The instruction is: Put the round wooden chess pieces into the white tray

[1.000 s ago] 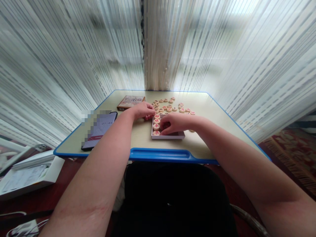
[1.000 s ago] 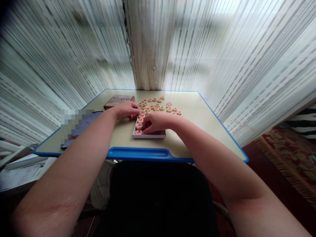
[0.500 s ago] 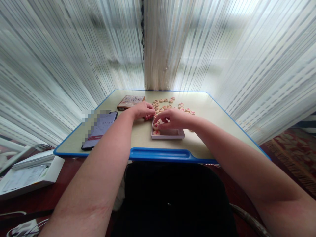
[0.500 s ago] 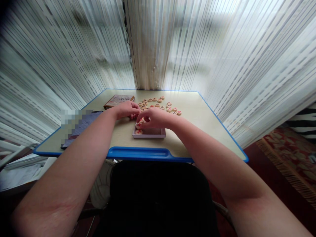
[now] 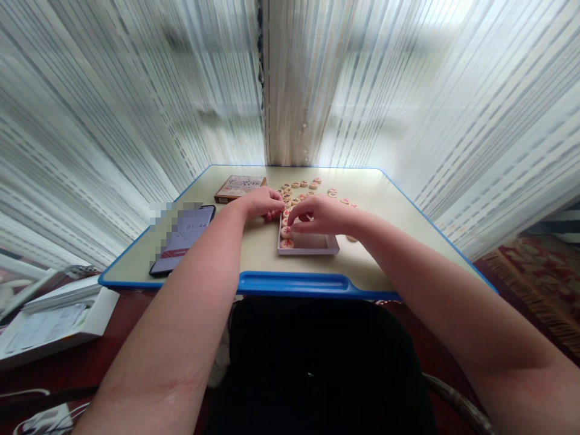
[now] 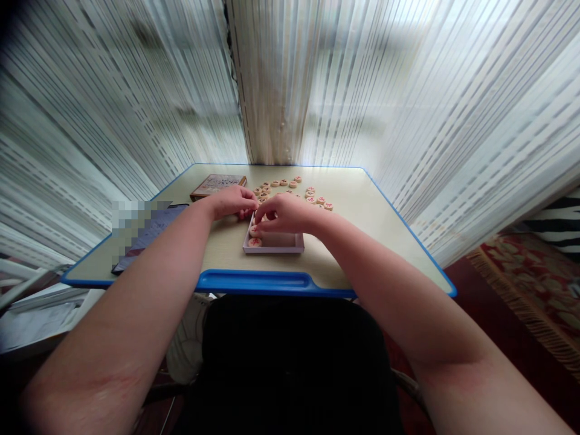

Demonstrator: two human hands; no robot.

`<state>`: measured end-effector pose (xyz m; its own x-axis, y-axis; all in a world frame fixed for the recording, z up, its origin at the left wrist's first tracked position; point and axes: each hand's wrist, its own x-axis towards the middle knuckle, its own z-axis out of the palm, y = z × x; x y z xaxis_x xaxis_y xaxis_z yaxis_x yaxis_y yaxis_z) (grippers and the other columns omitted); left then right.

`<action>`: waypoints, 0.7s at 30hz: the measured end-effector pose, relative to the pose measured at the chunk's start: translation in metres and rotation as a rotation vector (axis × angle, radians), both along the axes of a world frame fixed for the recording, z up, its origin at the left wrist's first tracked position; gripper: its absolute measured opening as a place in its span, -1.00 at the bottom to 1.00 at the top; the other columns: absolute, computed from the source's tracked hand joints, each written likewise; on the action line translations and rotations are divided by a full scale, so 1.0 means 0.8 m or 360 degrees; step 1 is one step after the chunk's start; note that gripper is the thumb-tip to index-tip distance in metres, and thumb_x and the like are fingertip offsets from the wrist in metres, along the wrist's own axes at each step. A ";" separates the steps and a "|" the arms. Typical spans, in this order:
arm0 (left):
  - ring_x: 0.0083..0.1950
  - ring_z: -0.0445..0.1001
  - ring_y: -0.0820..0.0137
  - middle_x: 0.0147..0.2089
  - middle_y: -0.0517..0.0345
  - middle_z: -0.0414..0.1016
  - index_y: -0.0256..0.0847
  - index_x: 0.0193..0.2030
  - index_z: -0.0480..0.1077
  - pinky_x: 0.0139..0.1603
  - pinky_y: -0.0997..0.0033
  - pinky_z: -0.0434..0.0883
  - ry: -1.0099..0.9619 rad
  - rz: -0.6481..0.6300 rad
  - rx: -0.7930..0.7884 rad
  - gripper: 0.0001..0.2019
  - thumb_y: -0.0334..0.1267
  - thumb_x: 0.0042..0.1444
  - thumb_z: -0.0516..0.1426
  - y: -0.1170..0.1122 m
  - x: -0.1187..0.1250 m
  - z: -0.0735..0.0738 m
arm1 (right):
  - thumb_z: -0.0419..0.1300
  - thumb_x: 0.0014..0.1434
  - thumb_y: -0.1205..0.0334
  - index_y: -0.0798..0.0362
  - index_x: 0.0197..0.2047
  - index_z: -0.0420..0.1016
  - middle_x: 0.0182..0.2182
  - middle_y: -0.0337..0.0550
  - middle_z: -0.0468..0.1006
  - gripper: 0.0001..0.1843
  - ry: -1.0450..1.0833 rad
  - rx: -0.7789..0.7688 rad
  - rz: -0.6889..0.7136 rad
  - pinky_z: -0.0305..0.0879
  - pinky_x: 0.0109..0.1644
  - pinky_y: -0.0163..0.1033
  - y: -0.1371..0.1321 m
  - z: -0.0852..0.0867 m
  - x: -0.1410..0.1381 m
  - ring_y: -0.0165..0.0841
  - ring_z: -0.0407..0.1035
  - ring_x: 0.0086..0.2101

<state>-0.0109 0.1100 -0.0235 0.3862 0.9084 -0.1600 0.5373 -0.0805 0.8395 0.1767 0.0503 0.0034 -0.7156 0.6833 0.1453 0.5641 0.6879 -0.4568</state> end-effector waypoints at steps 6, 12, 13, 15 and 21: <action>-0.61 0.29 0.55 -0.66 0.25 0.32 -0.25 -0.58 0.38 -0.58 0.58 0.24 -0.0032 -0.0002 -0.0044 -0.96 -0.39 -0.19 0.17 0.001 0.000 -0.001 | 0.09 0.08 0.26 0.07 -0.23 0.58 -0.42 -0.17 0.53 -0.74 -0.0004 0.0329 -0.0685 0.16 -0.33 -0.32 0.020 0.005 0.015 -0.43 0.31 -0.44; -0.62 0.28 0.55 -0.68 0.26 0.30 -0.25 -0.61 0.37 -0.59 0.57 0.24 -0.0038 0.0022 -0.0089 -0.94 -0.40 -0.20 0.17 -0.001 0.001 0.000 | 0.10 0.06 0.29 -0.01 -0.18 0.57 -0.27 -0.10 0.57 -0.72 -0.0368 0.0319 -0.1251 0.24 -0.28 -0.28 0.047 0.001 0.041 -0.29 0.41 -0.28; -0.62 0.28 0.55 -0.68 0.26 0.30 -0.24 -0.61 0.37 -0.59 0.57 0.24 -0.0041 0.0017 -0.0090 -0.94 -0.39 -0.20 0.17 -0.001 0.001 0.000 | 0.10 0.06 0.29 -0.01 -0.19 0.58 -0.25 -0.09 0.57 -0.72 -0.0400 0.0280 -0.1281 0.26 -0.27 -0.27 0.050 -0.001 0.044 -0.27 0.41 -0.26; -0.61 0.29 0.54 -0.67 0.26 0.31 -0.24 -0.60 0.38 -0.59 0.56 0.24 -0.0045 0.0009 -0.0088 -0.95 -0.39 -0.21 0.18 0.000 0.000 -0.001 | 0.10 0.07 0.29 -0.02 -0.17 0.58 -0.24 -0.07 0.57 -0.71 -0.0429 0.0195 -0.1299 0.28 -0.25 -0.25 0.055 -0.004 0.048 -0.25 0.42 -0.25; -0.60 0.30 0.53 -0.66 0.25 0.31 -0.23 -0.59 0.38 -0.58 0.55 0.26 -0.0042 0.0000 -0.0097 -0.95 -0.38 -0.21 0.18 0.001 0.000 -0.001 | 0.02 0.17 0.32 -0.03 -0.05 0.54 -0.09 -0.04 0.47 -0.64 -0.0392 0.0231 -0.0953 0.26 -0.11 -0.25 0.061 -0.019 0.043 -0.29 0.38 -0.20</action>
